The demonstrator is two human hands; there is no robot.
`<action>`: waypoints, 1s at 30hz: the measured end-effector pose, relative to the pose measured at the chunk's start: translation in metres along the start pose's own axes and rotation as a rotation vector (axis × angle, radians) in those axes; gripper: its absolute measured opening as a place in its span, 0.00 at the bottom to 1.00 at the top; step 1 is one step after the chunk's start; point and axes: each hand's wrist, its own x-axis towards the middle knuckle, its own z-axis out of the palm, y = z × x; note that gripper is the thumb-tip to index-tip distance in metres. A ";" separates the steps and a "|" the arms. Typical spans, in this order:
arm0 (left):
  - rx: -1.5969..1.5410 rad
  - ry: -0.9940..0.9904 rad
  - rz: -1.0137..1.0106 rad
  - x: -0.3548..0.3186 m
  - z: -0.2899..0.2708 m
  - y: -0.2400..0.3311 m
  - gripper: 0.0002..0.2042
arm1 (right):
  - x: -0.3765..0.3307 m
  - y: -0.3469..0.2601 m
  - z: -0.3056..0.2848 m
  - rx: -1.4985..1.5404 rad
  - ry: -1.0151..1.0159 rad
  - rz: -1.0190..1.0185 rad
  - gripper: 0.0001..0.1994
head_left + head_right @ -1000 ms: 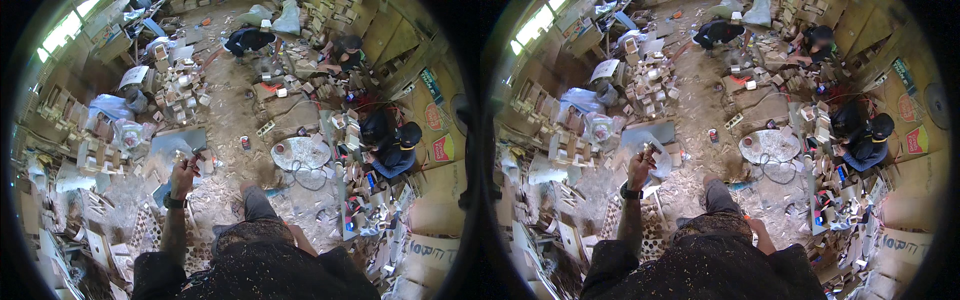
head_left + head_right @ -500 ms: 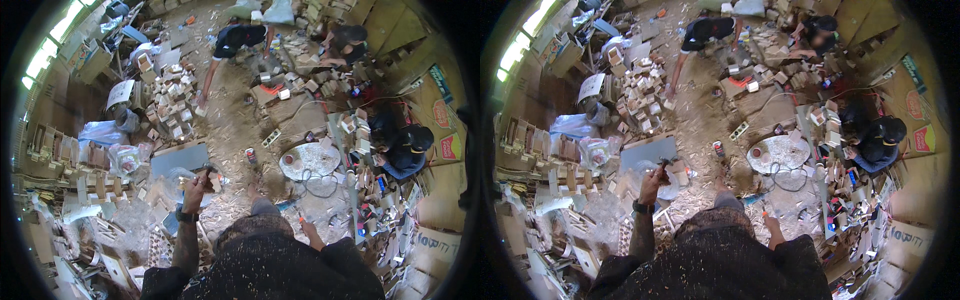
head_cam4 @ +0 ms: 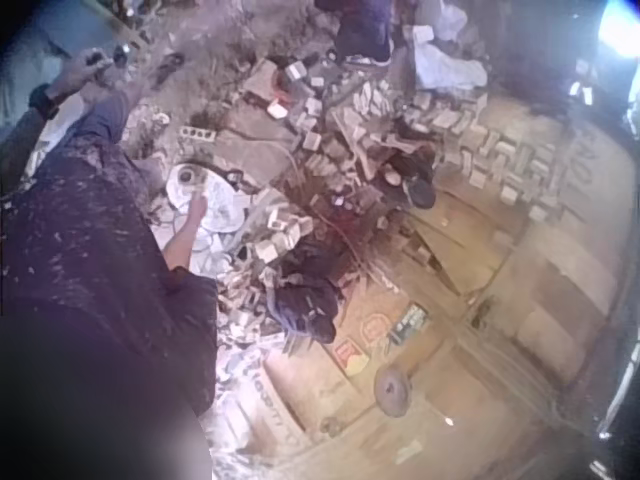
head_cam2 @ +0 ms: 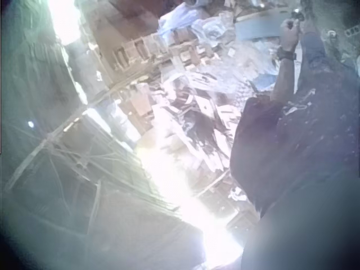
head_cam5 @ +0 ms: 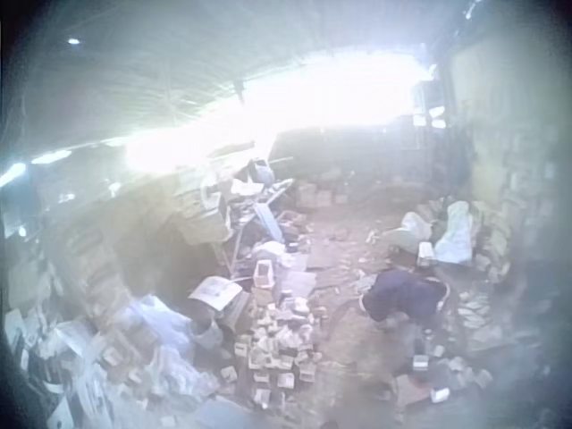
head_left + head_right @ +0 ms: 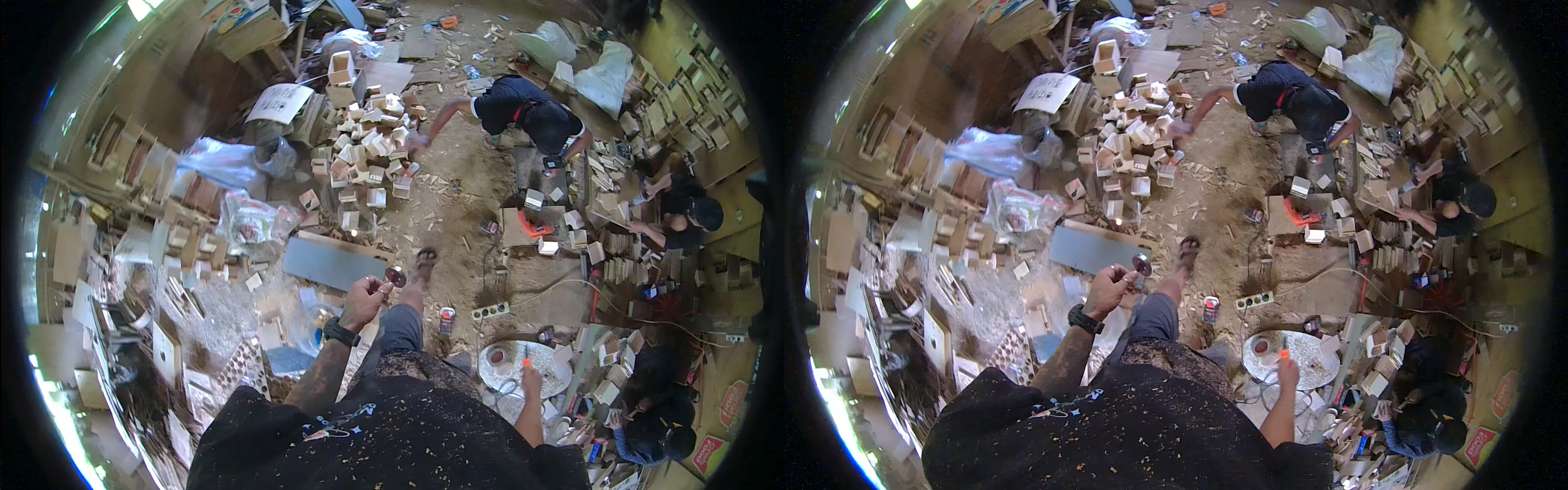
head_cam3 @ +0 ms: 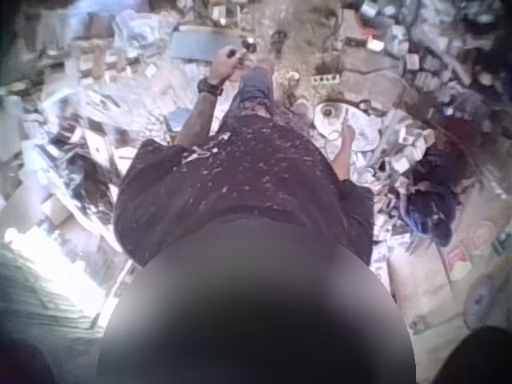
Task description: The person assembles a small tool by attaching a red circular component to a handle using a screwdriver. They then apply glue to the assembled part.
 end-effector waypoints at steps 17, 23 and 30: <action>0.543 -0.582 0.129 0.377 0.142 0.204 0.24 | 0.040 -0.275 -0.002 0.173 -0.077 0.380 0.23; 0.402 -0.483 0.041 0.449 0.203 0.171 0.16 | 0.183 -0.273 -0.013 0.151 -0.126 0.388 0.25; 0.282 -0.440 0.012 0.567 0.303 0.070 0.15 | 0.450 -0.261 0.060 -0.029 -0.217 0.089 0.20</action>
